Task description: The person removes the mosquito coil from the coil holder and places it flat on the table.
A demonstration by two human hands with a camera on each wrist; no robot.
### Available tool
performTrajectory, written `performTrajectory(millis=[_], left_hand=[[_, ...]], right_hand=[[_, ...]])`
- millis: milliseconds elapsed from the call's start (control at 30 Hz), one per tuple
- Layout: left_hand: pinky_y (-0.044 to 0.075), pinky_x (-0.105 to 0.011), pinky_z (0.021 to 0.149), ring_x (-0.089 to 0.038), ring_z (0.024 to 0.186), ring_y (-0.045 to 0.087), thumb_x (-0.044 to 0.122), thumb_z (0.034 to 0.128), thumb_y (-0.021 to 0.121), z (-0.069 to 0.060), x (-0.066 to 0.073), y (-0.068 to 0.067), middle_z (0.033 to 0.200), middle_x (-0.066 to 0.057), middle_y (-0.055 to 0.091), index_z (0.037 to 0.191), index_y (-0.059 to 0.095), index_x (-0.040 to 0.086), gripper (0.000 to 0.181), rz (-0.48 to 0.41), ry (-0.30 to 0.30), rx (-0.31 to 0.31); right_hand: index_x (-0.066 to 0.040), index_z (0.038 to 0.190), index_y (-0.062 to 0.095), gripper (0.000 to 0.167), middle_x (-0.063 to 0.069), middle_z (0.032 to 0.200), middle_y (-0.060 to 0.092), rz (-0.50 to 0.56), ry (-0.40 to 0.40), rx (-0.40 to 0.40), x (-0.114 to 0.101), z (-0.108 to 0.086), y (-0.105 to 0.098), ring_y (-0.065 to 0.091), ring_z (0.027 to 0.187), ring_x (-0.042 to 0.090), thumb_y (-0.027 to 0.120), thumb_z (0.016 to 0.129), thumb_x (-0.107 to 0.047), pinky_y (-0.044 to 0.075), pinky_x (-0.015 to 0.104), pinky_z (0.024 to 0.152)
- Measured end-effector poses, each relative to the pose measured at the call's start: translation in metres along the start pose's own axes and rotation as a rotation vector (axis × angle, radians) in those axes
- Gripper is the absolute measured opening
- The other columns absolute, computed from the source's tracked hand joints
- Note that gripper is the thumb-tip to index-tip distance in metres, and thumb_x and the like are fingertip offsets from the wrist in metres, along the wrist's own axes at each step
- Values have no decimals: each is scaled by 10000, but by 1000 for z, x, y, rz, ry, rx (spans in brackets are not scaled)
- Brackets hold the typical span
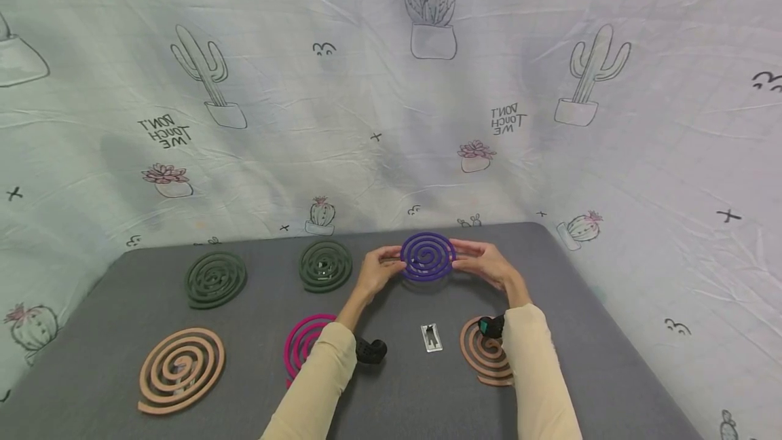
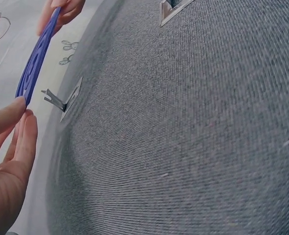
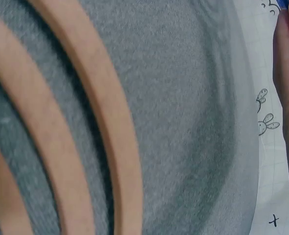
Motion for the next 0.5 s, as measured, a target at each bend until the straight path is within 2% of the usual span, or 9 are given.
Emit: performTrajectory(millis=[100, 267, 400, 500], left_hand=[[687, -345, 898, -466, 1118, 777, -114, 931, 784, 1, 0, 1, 1183, -329, 750, 1262, 710, -163, 343, -4, 9, -9], [682, -322, 885, -445, 1097, 784, -108, 922, 792, 2, -1, 3, 1159, -313, 750, 1305, 702, -135, 394, 8, -1, -36], [681, -329, 915, -461, 1142, 763, -120, 932, 787, 1, 0, 4, 1215, -321, 731, 1328, 690, -137, 408, -6, -21, -66], [682, -334, 921, -457, 1146, 763, -139, 922, 792, -1, 2, 4, 1251, -320, 721, 1331, 678, -143, 425, -8, -18, -86]], right_hand=[[213, 1591, 273, 695, 88, 1474, 688, 18, -1, -11, -1, -4, -3, 727, 1140, -32, 672, 1035, 90, 625, 220, 1005], [207, 1589, 279, 685, 63, 1487, 683, 37, 3, -36, -3, -7, -4, 744, 1139, 5, 668, 1039, 84, 631, 234, 1004], [194, 1606, 275, 720, 3, 1444, 712, 42, 22, -33, -4, -7, -5, 760, 1121, 47, 682, 1020, 99, 636, 247, 1002], [188, 1621, 264, 749, 29, 1455, 683, 20, 42, -27, -4, -8, -5, 751, 1127, 39, 692, 1015, 93, 631, 247, 1013]])
Point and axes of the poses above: each hand's wrist, its own z-axis towards the middle knuckle, its own y-axis out of the palm, x = y × z, the point moved 2 cm from there along z, towards the middle knuckle
